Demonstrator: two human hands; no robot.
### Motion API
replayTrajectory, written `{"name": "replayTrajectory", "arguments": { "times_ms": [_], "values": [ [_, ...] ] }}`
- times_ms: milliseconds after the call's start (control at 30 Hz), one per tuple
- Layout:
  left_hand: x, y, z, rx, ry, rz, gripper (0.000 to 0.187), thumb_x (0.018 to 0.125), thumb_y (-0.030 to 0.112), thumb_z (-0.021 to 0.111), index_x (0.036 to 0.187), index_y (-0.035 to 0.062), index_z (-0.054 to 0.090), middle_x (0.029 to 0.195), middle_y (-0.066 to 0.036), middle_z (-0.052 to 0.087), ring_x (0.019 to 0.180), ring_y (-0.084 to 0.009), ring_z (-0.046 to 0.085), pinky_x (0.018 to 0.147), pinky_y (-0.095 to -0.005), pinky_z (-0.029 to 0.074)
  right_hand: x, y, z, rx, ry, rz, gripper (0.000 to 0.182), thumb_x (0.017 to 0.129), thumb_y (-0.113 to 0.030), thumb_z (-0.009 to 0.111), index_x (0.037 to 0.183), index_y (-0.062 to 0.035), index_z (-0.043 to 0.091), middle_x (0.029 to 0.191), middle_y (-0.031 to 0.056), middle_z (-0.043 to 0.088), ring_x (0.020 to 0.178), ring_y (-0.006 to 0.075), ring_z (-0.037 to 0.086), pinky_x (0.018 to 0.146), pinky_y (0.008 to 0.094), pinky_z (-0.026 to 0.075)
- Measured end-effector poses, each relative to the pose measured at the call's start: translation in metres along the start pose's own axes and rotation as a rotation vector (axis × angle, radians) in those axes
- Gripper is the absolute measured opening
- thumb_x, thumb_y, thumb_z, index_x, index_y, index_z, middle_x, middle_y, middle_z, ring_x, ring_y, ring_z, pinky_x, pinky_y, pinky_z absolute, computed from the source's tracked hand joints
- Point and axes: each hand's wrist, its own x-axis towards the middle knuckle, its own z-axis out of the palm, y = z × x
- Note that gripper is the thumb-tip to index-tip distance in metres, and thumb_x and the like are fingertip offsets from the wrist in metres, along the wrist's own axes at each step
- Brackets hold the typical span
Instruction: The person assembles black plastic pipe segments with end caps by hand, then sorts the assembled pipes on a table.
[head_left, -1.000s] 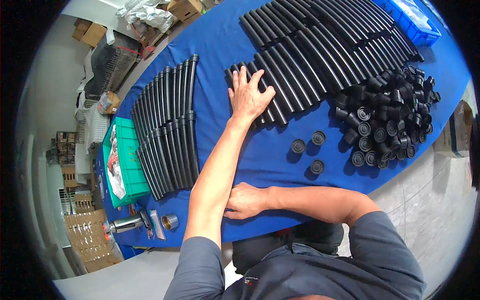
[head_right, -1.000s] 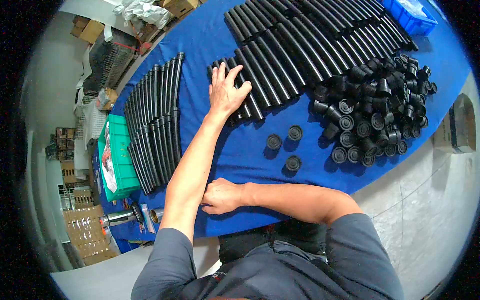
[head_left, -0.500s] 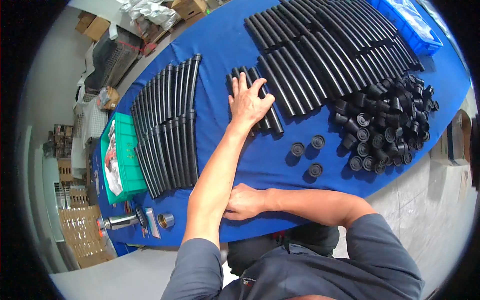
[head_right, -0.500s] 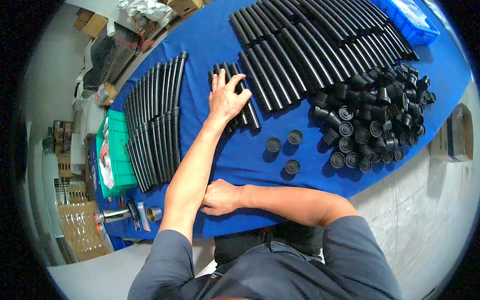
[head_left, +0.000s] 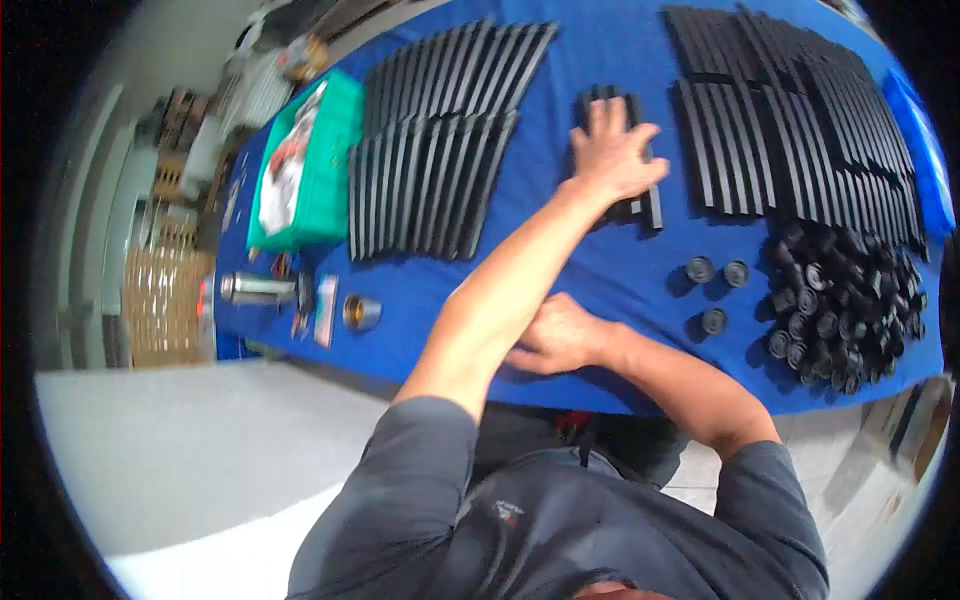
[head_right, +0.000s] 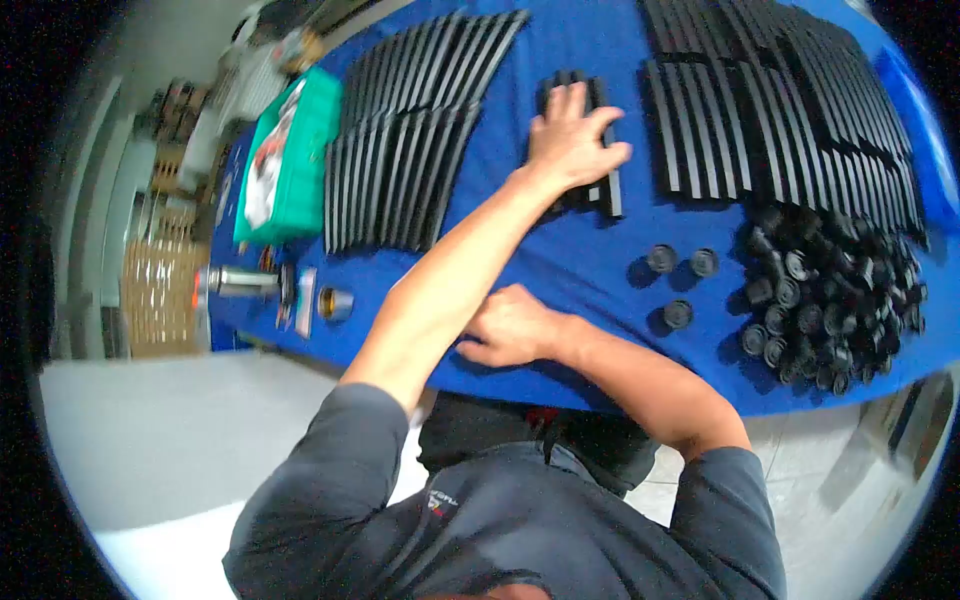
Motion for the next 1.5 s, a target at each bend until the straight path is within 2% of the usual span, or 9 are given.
{"name": "replayTrajectory", "arguments": {
  "times_ms": [33, 67, 200, 500, 633, 867, 1133, 1267, 1500],
  "values": [
    [-0.001, 0.001, 0.002, -0.033, -0.046, -0.019, 0.065, 0.078, 0.054, 0.067, 0.137, 0.0284, 0.063, 0.164, -0.026, 0.026, 0.153, -0.0463, 0.019, 0.111, -0.0723, 0.028, 0.0, 0.0, 0.003, -0.018, 0.09, -0.073, 0.037, 0.087, -0.031, 0.064, 0.116, -0.0073, 0.07, 0.09, 0.0217, 0.073, 0.078, 0.0403, 0.071, 0.074, 0.0514, 0.059],
    [0.0, 0.002, 0.002, -0.045, -0.081, -0.044, 0.066, 0.076, 0.052, 0.067, 0.138, 0.0288, 0.063, 0.166, -0.026, 0.022, 0.155, -0.0464, 0.014, 0.114, -0.073, 0.024, 0.004, -0.006, 0.002, -0.037, 0.181, -0.117, 0.029, 0.088, -0.031, 0.065, 0.101, -0.0065, 0.072, 0.084, 0.0191, 0.072, 0.075, 0.0388, 0.071, 0.071, 0.0499, 0.058],
    [-0.013, -0.008, -0.006, -0.12, -0.106, -0.038, 0.064, 0.075, 0.046, 0.067, 0.136, 0.0278, 0.064, 0.167, -0.024, 0.02, 0.155, -0.0477, 0.014, 0.115, -0.0722, 0.025, -0.006, -0.008, 0.006, 0.039, -0.129, -0.043, 0.034, 0.088, -0.031, 0.068, 0.068, -0.004, 0.061, 0.068, 0.0167, 0.065, 0.067, 0.0382, 0.066, 0.062, 0.0501, 0.052],
    [-0.101, -0.037, -0.036, -0.094, -0.105, -0.054, 0.06, 0.078, 0.045, 0.068, 0.135, 0.0245, 0.064, 0.166, -0.024, 0.025, 0.155, -0.0466, 0.016, 0.116, -0.0696, 0.024, 0.001, -0.033, 0.006, 0.452, -0.406, 0.06, 0.035, 0.089, -0.029, 0.07, 0.067, -0.0037, 0.06, 0.064, 0.0168, 0.061, 0.063, 0.0387, 0.061, 0.058, 0.0474, 0.046],
    [-0.137, -0.043, -0.047, -0.07, -0.112, -0.052, 0.06, 0.083, 0.043, 0.067, 0.14, 0.0238, 0.061, 0.166, -0.024, 0.024, 0.155, -0.0463, 0.016, 0.117, -0.0682, 0.024, 0.003, -0.037, 0.003, 0.435, -0.44, 0.086, 0.031, 0.091, -0.025, 0.072, 0.069, -0.0036, 0.065, 0.062, 0.0118, 0.06, 0.058, 0.0316, 0.059, 0.056, 0.0433, 0.043],
    [-0.146, -0.052, -0.048, -0.077, -0.121, -0.009, 0.059, 0.096, 0.057, 0.058, 0.145, 0.0256, 0.058, 0.166, -0.023, 0.024, 0.155, -0.0454, 0.015, 0.117, -0.069, 0.023, 0.003, -0.033, 0.005, 0.381, -0.237, 0.059, 0.024, 0.087, -0.023, 0.076, 0.075, -0.0031, 0.069, 0.066, 0.0118, 0.063, 0.061, 0.0316, 0.061, 0.059, 0.0434, 0.047],
    [-0.148, -0.059, -0.036, -0.085, -0.06, 0.03, 0.071, 0.092, 0.072, 0.055, 0.145, 0.0264, 0.058, 0.166, -0.024, 0.023, 0.155, -0.0453, 0.013, 0.117, -0.0736, 0.019, 0.007, -0.011, -0.006, 0.259, -0.112, -0.015, 0.022, 0.087, -0.022, 0.073, 0.081, -0.0011, 0.07, 0.074, 0.0152, 0.066, 0.069, 0.0344, 0.065, 0.067, 0.045, 0.051],
    [-0.149, -0.058, -0.038, -0.098, -0.064, 0.053, 0.072, 0.09, 0.072, 0.058, 0.145, 0.0264, 0.059, 0.165, -0.024, 0.023, 0.155, -0.0462, 0.013, 0.116, -0.0755, 0.018, 0.007, -0.004, -0.008, 0.337, -0.126, 0.116, 0.015, 0.085, -0.015, 0.077, 0.084, -0.0007, 0.073, 0.073, 0.0124, 0.067, 0.07, 0.0289, 0.065, 0.069, 0.0399, 0.051],
    [-0.146, -0.059, -0.032, -0.07, -0.048, 0.066, 0.074, 0.087, 0.072, 0.061, 0.144, 0.0251, 0.059, 0.165, -0.025, 0.024, 0.155, -0.0479, 0.011, 0.115, -0.077, 0.018, 0.006, -0.015, -0.007, 0.372, -0.176, 0.123, 0.017, 0.087, -0.016, 0.076, 0.082, 0.0004, 0.071, 0.071, 0.0131, 0.065, 0.062, 0.029, 0.064, 0.059, 0.0398, 0.05]
  ]
}}
